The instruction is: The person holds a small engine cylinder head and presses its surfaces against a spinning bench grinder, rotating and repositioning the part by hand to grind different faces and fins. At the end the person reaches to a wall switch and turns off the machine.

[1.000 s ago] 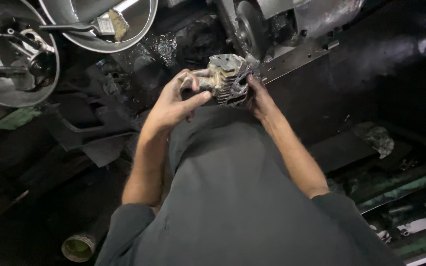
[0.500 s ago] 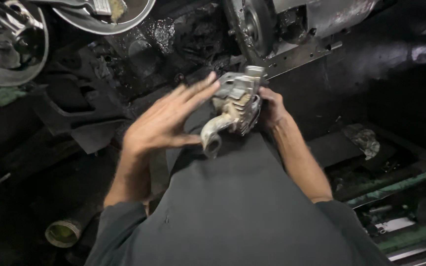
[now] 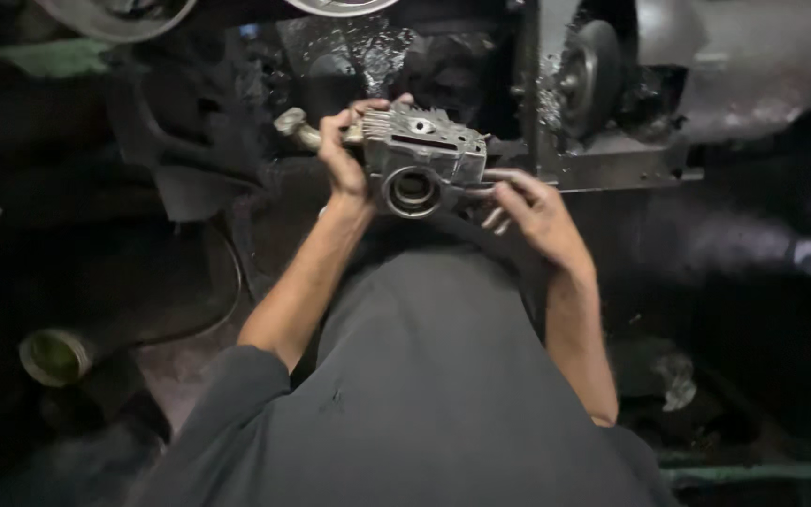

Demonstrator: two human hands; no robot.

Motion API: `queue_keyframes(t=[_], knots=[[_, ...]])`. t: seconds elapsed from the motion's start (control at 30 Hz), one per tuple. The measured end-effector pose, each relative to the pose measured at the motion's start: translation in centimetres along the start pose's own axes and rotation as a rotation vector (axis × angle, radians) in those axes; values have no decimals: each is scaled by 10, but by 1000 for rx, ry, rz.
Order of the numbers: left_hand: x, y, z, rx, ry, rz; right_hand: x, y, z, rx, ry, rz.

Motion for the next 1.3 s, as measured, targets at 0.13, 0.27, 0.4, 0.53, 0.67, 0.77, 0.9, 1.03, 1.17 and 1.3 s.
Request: queue_keyframes(t=[0.13, 0.27, 0.4, 0.53, 0.67, 0.77, 0.9, 1.03, 1.17, 1.3], knots=[[4, -36, -18, 71, -61, 205, 3, -15, -1, -35, 62, 127], [9, -36, -32, 152, -140, 243, 14, -21, 3, -63, 75, 183], [17, 2, -28, 30, -27, 28, 16, -9, 15, -288, -15, 140], [37, 58, -36, -211, 71, -387, 20, 5, 40, -380, 9, 112], [41, 78, -61, -488, 24, -562, 57, 0, 35, -492, -346, 241], [28, 69, -78, -638, 60, -549, 87, -17, 33, -469, -479, 477], [4, 24, -104, -451, -300, -366, 122, -41, 7, 33, -662, 736], [-23, 15, -138, -501, -348, -434, 133, -38, -13, 93, -608, 833], [-56, 16, -170, -334, -469, -335, 121, -25, -52, 545, -493, 884], [-79, 17, -176, -293, -493, -262, 96, -1, -66, 410, -353, 975]])
Point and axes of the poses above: each hand's wrist, its own x-axis away from the middle knuckle, its own y-axis out of the palm, z = x × y, the point moved 6 cm from there along -x, towards the middle knuckle, and after that the axes turned 9 degrees about -y, right-handed, at the moved point
